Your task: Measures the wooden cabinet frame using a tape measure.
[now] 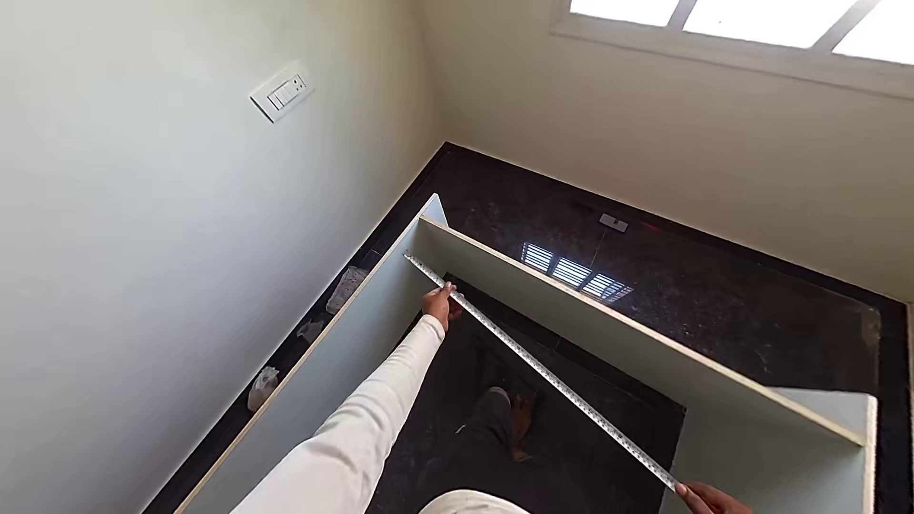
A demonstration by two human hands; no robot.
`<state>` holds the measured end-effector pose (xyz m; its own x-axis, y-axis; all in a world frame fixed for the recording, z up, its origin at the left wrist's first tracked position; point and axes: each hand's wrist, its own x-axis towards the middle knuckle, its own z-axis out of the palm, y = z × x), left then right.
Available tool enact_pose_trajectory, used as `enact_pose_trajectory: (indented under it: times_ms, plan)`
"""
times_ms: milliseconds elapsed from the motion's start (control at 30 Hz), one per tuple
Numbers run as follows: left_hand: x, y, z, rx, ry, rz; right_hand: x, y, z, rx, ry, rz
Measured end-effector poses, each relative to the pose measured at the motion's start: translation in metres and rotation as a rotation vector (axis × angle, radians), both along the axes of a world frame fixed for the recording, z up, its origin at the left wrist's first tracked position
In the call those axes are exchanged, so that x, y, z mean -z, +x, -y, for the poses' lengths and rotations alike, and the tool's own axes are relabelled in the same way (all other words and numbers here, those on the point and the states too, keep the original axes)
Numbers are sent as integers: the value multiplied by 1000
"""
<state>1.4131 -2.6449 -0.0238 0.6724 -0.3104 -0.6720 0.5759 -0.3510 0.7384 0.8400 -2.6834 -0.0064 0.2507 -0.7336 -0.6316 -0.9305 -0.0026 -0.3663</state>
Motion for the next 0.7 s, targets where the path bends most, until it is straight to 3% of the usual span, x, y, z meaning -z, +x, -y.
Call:
enact_pose_trajectory:
  times_ms: [133,333,500,700]
  plan:
    - [39,44,94,-78,25,-46,24,91,86,5,-28,-37]
    - [110,112,184,-108,125,-63,65,200,179,16,3,-169]
    - [141,134,208,-157,242,-90,81,221,225,-38,65,-195]
    - [149,144,224,-214,269,-88,89,238,258,-75,111,-234]
